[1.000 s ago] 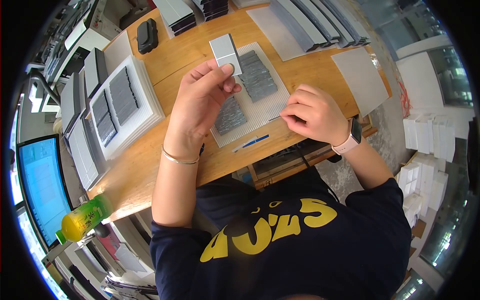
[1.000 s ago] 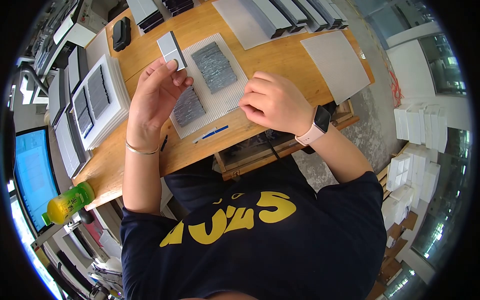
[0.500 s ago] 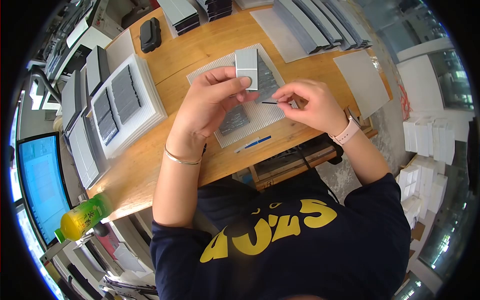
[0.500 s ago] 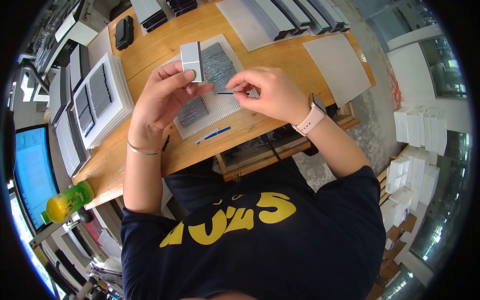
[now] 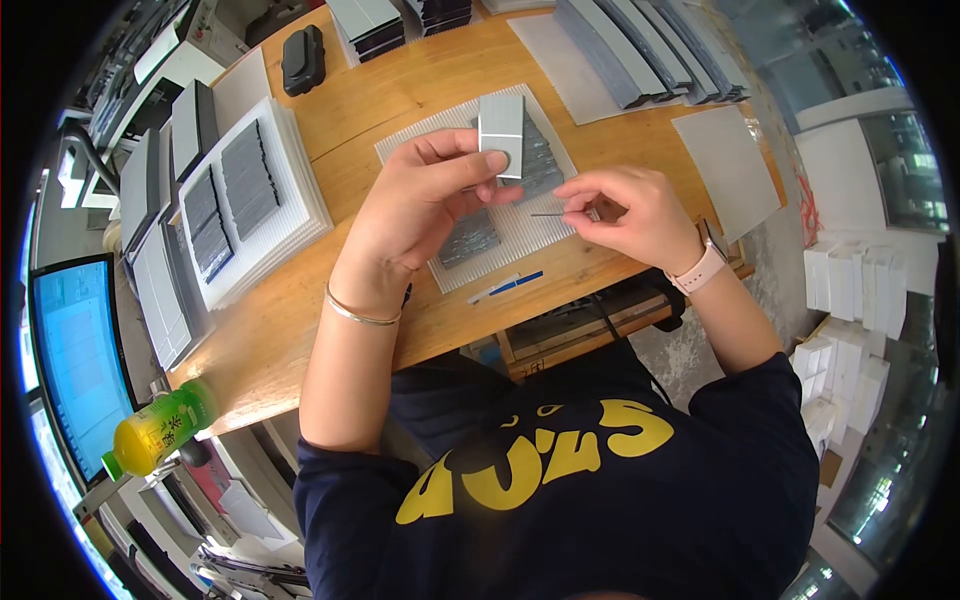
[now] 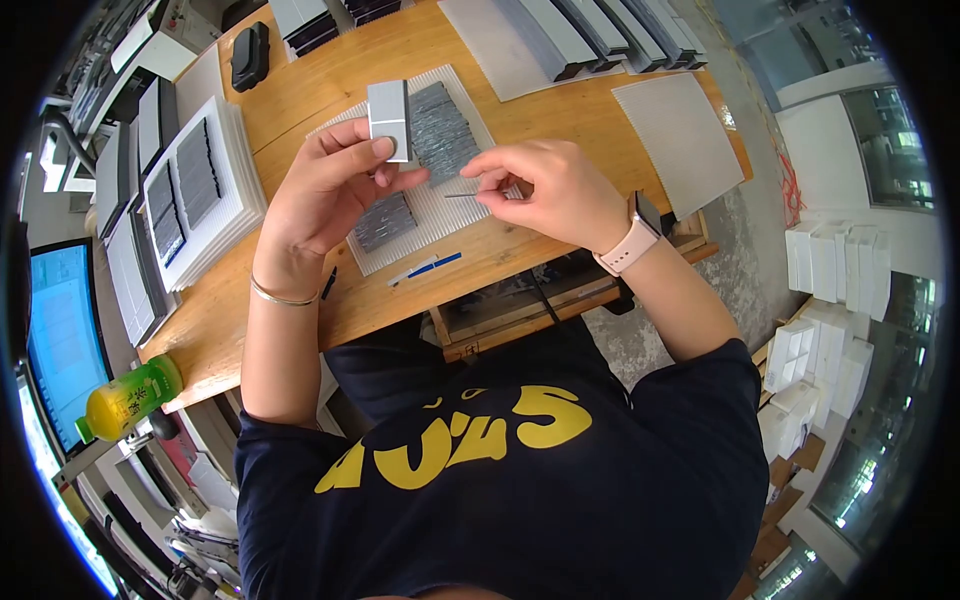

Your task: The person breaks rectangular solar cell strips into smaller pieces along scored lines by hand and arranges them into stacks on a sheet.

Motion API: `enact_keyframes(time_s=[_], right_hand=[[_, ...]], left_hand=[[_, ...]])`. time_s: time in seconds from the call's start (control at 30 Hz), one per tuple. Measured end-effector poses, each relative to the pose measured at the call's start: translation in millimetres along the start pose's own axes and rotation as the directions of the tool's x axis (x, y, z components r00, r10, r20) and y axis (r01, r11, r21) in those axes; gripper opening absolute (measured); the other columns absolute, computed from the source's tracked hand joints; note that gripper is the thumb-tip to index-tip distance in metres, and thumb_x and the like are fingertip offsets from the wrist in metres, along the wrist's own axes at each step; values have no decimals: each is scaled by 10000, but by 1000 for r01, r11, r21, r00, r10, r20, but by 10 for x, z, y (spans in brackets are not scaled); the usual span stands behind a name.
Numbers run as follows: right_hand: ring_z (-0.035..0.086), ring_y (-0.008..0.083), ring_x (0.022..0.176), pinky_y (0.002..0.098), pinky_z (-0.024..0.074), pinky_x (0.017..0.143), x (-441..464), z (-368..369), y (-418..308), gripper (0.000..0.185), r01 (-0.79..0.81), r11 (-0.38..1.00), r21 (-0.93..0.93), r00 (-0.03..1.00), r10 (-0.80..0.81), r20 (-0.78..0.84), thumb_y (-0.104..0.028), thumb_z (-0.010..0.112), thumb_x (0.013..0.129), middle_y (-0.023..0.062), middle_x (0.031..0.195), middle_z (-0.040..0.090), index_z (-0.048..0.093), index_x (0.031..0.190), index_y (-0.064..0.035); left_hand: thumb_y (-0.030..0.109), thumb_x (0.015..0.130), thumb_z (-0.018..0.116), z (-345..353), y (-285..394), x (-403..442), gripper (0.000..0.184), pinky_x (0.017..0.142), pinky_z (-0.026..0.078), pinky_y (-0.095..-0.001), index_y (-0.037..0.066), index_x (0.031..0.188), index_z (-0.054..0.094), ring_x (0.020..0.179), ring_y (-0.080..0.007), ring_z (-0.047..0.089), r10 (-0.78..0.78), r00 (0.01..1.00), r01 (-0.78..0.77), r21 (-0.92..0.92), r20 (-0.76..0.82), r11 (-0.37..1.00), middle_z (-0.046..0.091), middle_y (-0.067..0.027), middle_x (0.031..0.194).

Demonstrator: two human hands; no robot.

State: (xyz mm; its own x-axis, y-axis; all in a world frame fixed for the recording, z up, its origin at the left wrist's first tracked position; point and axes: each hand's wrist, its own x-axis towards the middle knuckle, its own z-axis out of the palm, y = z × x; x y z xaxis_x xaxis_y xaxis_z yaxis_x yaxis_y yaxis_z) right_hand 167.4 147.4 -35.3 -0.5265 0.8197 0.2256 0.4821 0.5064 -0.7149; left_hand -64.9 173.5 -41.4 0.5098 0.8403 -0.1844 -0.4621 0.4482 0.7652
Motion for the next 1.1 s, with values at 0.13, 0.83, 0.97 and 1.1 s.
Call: enact_keyframes(time_s=[0.13, 0.83, 0.97, 1.1], right_hand=[[567, 68, 660, 193, 446, 592, -23, 75, 32, 211, -176, 928, 329, 977, 204, -54, -35, 663, 738, 15, 728, 616, 604, 941, -34], [539, 43, 727, 173, 443, 651, 132, 335, -186, 221, -256, 630, 733, 910, 413, -37, -20, 594, 799, 11, 811, 581, 547, 1013, 12], [549, 54, 711, 188, 451, 635, 128, 312, -229, 150, -266, 704, 658, 904, 419, -83, -24, 603, 786, 14, 777, 588, 586, 933, 4], [564, 98, 656, 214, 456, 599, 81, 254, -206, 101, -136, 967, 213, 935, 196, -295, -28, 631, 732, 38, 728, 590, 607, 829, -21]], left_hand=[[13, 796, 594, 125, 36, -29, 118, 847, 508, -420, -26, 906, 602, 645, -109, 534, -98, 995, 98, 29, 11, 995, 595, -45, 799], [5, 780, 626, 158, -29, -36, 117, 697, 488, -238, -14, 894, 610, 724, -107, 579, 123, 992, -122, 25, -27, 992, 622, -54, 823], [12, 776, 632, 161, -5, -42, 106, 724, 503, -270, -8, 878, 610, 718, -111, 576, 133, 990, -132, 25, -37, 991, 616, -46, 801], [20, 771, 636, 122, -14, -29, 98, 721, 506, -287, -4, 863, 610, 681, -104, 555, 139, 989, -136, 55, -49, 989, 602, -33, 770]])
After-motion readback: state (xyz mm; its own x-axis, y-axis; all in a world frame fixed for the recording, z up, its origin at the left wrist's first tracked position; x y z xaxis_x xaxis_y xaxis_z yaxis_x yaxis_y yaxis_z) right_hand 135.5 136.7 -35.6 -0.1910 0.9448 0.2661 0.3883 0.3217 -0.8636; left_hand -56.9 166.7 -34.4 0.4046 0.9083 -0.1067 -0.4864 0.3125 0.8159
